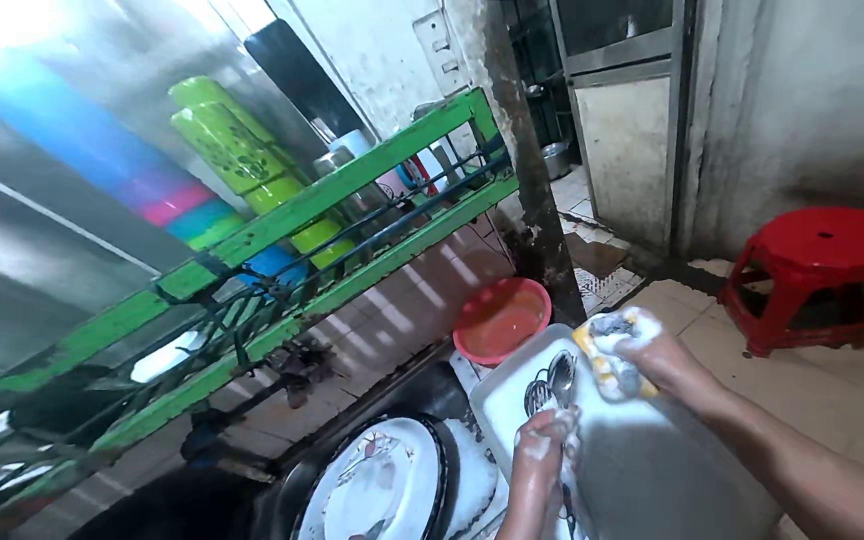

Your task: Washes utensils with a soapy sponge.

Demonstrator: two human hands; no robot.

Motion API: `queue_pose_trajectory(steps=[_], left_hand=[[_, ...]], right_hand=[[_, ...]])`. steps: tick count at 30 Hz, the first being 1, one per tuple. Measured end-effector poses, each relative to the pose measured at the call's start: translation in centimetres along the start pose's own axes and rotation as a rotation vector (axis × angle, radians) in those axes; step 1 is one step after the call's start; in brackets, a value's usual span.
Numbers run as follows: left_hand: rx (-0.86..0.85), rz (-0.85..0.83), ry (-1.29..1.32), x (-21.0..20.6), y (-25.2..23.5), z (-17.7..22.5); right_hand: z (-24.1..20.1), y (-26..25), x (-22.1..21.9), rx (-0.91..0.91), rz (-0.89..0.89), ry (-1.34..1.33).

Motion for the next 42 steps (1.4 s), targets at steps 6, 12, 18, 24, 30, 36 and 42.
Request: queue_pose_trajectory(steps=[6,12,18,24,30,36,42], left_hand=[[-0.016,0.079,0.123,0.2,0.4,-0.1],[-0.091,0.066,0.058,-0.2,0.7,0.5],[-0.152,0.086,-0.032,-0.8,1.0,-1.1],[-0.147,0.05,0.074,-0.5,1.6,0.4],[-0.076,0.023,0.132,-0.5,2.6,-0.1],[-0.04,0.042,0.272,-0.2,3.6,0.8],[-0.04,-0.049,0.146,-0.2,3.9,-0.1]], right_hand=[[-1.0,1.5,-2.8,-0.001,-0.158,0.156],[0.4,2.4,-4.6,-0.049,-0.233,-0.007],[0.9,1.1,-4.3,0.074,-0.215,0.272],[2.4,3.1,-5.5,0.138,-0.217,0.143],[0.2,1.1,-3.7,0.262,-0.232,0.33],[0.7,1.0,-2.6,-0.028,-0.005,-0.166],[0.1,2.1,-2.9,0.146,-0.046,0.096]])
Point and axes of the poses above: each hand's wrist, its own y-axis away from the middle knuckle, its own x-axis out of the back of the hand, z = x × y, the point moved 5 cm from there along -y, towards the middle knuckle, and after that the axes turned 3 degrees about -y, right-handed, at the moved point
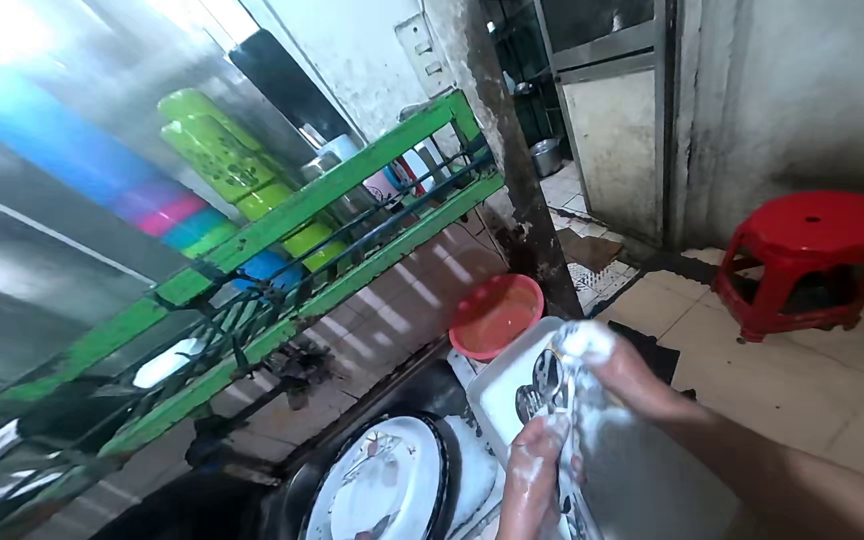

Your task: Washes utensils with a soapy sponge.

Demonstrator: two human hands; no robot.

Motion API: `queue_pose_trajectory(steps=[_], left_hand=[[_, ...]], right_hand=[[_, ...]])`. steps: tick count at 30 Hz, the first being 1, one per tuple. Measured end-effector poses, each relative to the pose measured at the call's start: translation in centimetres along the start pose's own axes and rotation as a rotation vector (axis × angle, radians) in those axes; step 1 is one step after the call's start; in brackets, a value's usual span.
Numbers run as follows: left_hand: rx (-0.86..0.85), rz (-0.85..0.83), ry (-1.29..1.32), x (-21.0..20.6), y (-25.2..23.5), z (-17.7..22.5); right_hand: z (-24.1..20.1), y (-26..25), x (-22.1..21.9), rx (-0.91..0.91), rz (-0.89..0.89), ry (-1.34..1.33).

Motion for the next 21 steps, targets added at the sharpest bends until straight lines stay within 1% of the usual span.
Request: queue_pose_trajectory(steps=[1,2,3,4,5,6,8,9,10,12,13,15,16,18,21], left_hand=[[0.001,-0.003,-0.031,0.1,0.0,-0.4],[-0.01,0.009,-0.055,0.0,-0.1,-0.6],[-0.022,0.023,-0.067,-0.2,-0.2,-0.7],[-0.033,0.046,-0.075,-0.5,-0.5,-0.7],[-0.041,0.075,-0.085,-0.7,-0.9,-0.6],[-0.052,0.101,-0.093,-0.8,-1.3,-0.5],[-0.07,0.148,-0.077,-0.7,-1.7,-0.2],[-0.073,0.157,-0.05,-0.5,-1.7,-0.1],[-0.077,0.151,-0.005,-0.2,-1.7,-0.1],[-0.104,0.152,0.114,0.6,-1.6,0.0],[-0.135,0.143,0.167,1.2,-1.9,0.2],[-0.178,0.146,0.232,1.9,-2.6,0.4],[-0.176,0.132,0.249,1.8,-2.6,0.5],[-0.148,0.085,0.27,1.5,-2.6,0.7],[-0.12,0.128,0.278,2.2,-2.7,0.9]], right_hand=[[0.4,-1.1,1.1,0.018,0.111,-0.038],[1.0,-2.0,2.1,-0.018,0.196,-0.113],[1.4,-2.5,2.5,-0.075,0.246,-0.205],[1.6,-2.2,2.2,-0.121,0.249,-0.296],[1.7,-1.3,1.3,-0.167,0.2,-0.353],[1.5,0.1,0.1,-0.198,0.108,-0.341],[1.0,2.2,-2.4,-0.305,-0.048,-0.231],[0.7,2.6,-2.8,-0.333,-0.09,-0.183],[0.3,2.6,-2.5,-0.319,-0.102,-0.135],[-0.4,1.8,-1.1,-0.229,-0.135,-0.005],[-0.9,1.5,-0.5,-0.212,-0.188,0.063],[-1.1,1.6,-0.3,-0.247,-0.38,0.194],[-0.9,2.1,-1.0,-0.26,-0.484,0.217],[0.0,3.5,-2.8,-0.221,-0.684,0.203],[0.8,5.4,-4.5,-0.173,-0.945,0.267]])
Point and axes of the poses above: each hand's wrist, its own y-axis away from the middle knuckle, its own x-axis out of the back of the hand, z = x × y, the point moved 5 cm from there along -y, towards the middle knuckle, and after that the axes turned 3 degrees about -y, right-handed, at the moved point
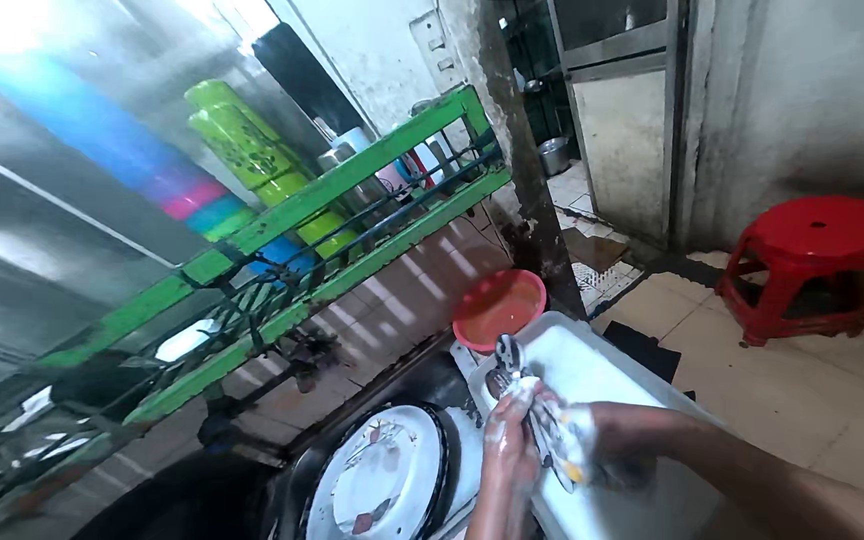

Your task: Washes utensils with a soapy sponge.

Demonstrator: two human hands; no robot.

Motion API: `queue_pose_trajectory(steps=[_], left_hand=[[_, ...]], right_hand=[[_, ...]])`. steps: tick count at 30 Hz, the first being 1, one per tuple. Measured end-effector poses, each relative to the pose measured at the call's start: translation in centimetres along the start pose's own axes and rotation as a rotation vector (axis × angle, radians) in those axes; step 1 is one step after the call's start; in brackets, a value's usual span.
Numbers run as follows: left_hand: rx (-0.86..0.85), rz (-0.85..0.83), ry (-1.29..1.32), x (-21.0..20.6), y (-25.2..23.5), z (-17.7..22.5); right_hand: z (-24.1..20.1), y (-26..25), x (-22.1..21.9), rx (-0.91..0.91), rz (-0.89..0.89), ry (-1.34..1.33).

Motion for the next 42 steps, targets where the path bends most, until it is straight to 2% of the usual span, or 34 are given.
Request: queue_pose_trajectory(steps=[2,3,6,9,11,13,17,18,20,22,24,26,29,32,35,39,41,42], left_hand=[[-0.011,0.014,0.075,1.0,-0.5,0.5],[-0.023,0.025,0.104,1.2,-0.6,0.8],[-0.036,0.069,0.096,1.4,-0.4,1.2],[0.022,0.026,-0.058,0.3,0.6,0.4],[0.067,-0.009,-0.251,-0.9,1.4,-0.5],[0.111,-0.066,-0.373,-1.8,2.0,-1.2],[0.129,-0.053,-0.258,-2.1,1.9,-1.5],[0.113,-0.034,-0.254,-2.2,1.9,-1.3],[0.063,-0.01,-0.36,-2.6,1.8,-0.9],[0.025,-0.001,-0.493,-2.9,2.0,-1.0],[0.032,-0.03,-0.526,-3.3,2.4,-1.6],[0.048,-0.023,-0.51,-3.3,2.4,-2.2],[0.032,0.002,-0.506,-3.5,2.1,-2.1],[0.087,-0.038,-0.564,-3.1,2.0,-1.8],[0.169,-0.103,-0.506,-2.8,2.0,-2.0],[0.12,-0.128,-0.446,-2.4,1.4,-2.5],[0.054,-0.108,-0.53,-2.9,2.2,-1.4],[0.091,-0.032,-0.644,-3.8,3.3,0.6]], right_hand=[[0.4,0.7,-0.4,-0.039,-0.119,0.062],[0.3,1.1,0.1,-0.032,-0.121,0.091],[-0.3,2.2,3.3,-0.065,0.127,0.095],[-1.2,2.2,6.2,-0.031,0.511,-0.144],[-2.8,2.3,6.5,0.052,0.588,-0.223],[-3.5,1.7,6.4,0.101,0.629,-0.169],[-2.2,2.2,6.7,0.075,0.789,-0.259],[-1.5,2.1,6.3,0.062,0.793,-0.306],[-0.6,1.3,4.8,0.01,0.686,-0.343],[-0.5,0.9,4.2,-0.038,0.579,-0.272],[-0.1,0.8,5.3,-0.038,0.624,-0.168],[0.5,0.8,6.6,-0.013,0.741,-0.098],[1.3,0.4,7.4,-0.007,0.872,-0.113],[1.4,0.3,6.7,-0.036,0.818,-0.301],[1.1,0.8,5.4,0.038,0.715,-0.353],[0.2,0.9,4.7,-0.013,0.551,-0.188],[0.1,0.9,5.8,-0.014,0.585,-0.13],[0.3,0.8,6.5,0.005,0.633,-0.097]])
Point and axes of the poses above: each hand's wrist, its own y-axis away from the middle knuckle, its own x-axis out of the back of the hand, z = x × y, the point moved 5 cm from there along -y, towards the middle knuckle, and after that the axes turned 3 degrees about -y, right-handed, at the moved point
